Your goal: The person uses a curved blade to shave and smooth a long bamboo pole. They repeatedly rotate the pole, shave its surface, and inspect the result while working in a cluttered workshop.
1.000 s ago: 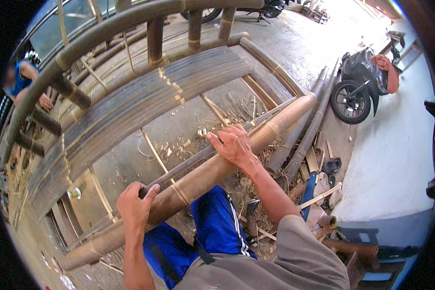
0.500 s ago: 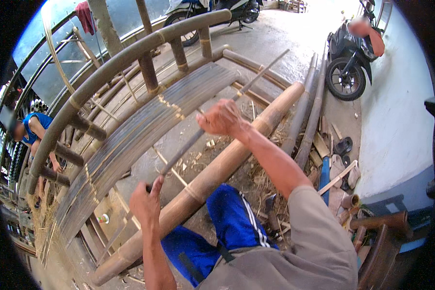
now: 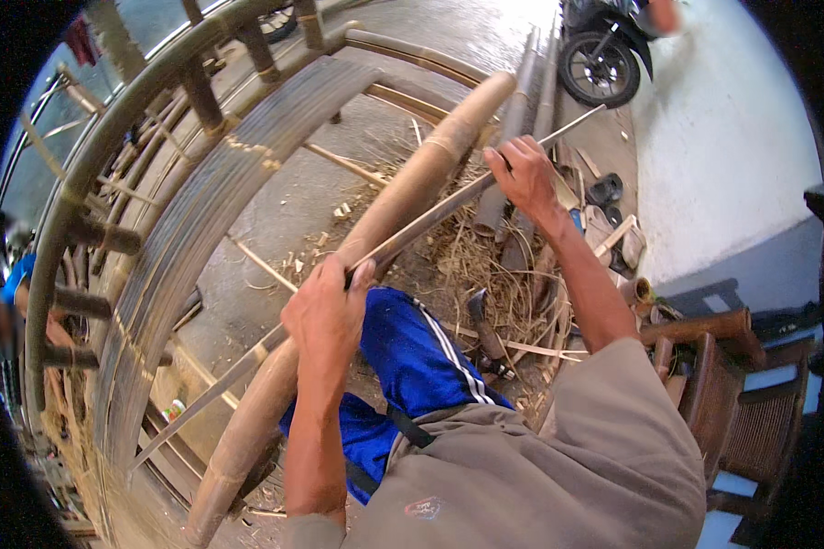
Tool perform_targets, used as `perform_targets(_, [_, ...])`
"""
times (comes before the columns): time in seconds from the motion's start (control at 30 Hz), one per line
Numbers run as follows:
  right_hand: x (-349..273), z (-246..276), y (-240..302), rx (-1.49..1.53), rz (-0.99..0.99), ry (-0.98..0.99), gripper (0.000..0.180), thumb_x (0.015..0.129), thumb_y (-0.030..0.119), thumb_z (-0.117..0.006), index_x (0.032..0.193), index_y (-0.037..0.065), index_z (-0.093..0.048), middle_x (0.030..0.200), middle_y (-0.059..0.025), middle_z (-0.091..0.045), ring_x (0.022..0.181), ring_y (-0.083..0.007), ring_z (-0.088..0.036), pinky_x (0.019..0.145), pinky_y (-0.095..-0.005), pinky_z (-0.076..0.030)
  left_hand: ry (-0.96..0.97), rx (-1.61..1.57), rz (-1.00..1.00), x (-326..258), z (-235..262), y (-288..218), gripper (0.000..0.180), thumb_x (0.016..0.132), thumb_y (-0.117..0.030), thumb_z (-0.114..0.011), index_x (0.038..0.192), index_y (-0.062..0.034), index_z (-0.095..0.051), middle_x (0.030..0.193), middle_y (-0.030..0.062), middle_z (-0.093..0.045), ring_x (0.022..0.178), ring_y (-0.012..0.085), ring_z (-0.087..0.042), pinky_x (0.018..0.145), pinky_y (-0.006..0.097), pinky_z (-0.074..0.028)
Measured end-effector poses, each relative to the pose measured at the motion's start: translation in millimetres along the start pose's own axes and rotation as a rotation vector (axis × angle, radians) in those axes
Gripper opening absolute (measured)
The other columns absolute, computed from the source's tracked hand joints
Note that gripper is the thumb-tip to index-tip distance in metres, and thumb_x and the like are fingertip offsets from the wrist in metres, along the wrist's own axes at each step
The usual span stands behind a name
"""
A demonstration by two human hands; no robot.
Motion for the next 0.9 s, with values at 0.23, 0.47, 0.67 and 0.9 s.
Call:
perform_targets(0.23, [-92.6, 16.2, 85.5, 0.282, -0.072, 0.077, 0.038, 0.083, 0.018, -0.07, 0.051, 0.012, -0.051, 0.056, -0.011, -0.054, 0.056, -0.0315, -0.054, 0.06, -0.0461, -0.044, 0.426, 0.061, 0.13, -111.3, 26.5, 0.4, 0.039, 0.091, -0.047, -0.065, 0.102, -0.0096, -0.063, 0.081, 0.0189, -0.068, 0.079, 0.0401, -0.067, 0.069, 0.05, -0.049])
perform_targets(0.47, [-154.9, -18.4, 128.8, 0.373, -0.426, -0.005, 0.029, 0.087, 0.028, -0.069, 0.105, 0.006, -0.064, 0.11, -0.0211, -0.061, 0.105, -0.0384, -0.057, 0.094, -0.0499, -0.046, 0.576, -0.46, 0.468, -171.2, -32.2, 33.1, 0.029, 0.1, -0.033, -0.057, 0.098, -0.0053, -0.063, 0.065, 0.0048, -0.062, 0.055, 0.0137, -0.058, 0.052, 0.033, -0.046])
perform_targets(0.67, [-319.5, -59.7, 90.2, -0.007, -0.678, 0.941, 0.049, 0.088, 0.033, -0.068, 0.122, 0.002, -0.051, 0.131, -0.0327, -0.046, 0.116, -0.0511, -0.052, 0.092, -0.0574, -0.049, 0.519, -0.742, 0.567, -201.5, -35.5, 50.4, 0.032, 0.102, -0.03, -0.055, 0.088, -0.0023, -0.061, 0.07, 0.0047, -0.065, 0.059, 0.0126, -0.06, 0.058, 0.029, -0.05])
perform_targets(0.9, [-403.9, -71.2, 81.1, 0.034, -0.882, 1.128, 0.074, 0.084, 0.026, -0.071, 0.146, 0.01, -0.035, 0.139, -0.0364, -0.041, 0.117, -0.0523, -0.053, 0.095, -0.0555, -0.048, 0.495, -0.942, 0.54, -193.6, -29.9, 53.2, 0.031, 0.1, -0.029, -0.059, 0.111, 0.0003, -0.064, 0.076, 0.0069, -0.067, 0.066, 0.0144, -0.062, 0.064, 0.03, -0.051])
Point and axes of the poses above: each hand's wrist, its own x-axis towards the middle knuckle, its own z-axis out of the back of the hand, y = z × x, the point moved 2 cm from there along x, towards the middle knuckle
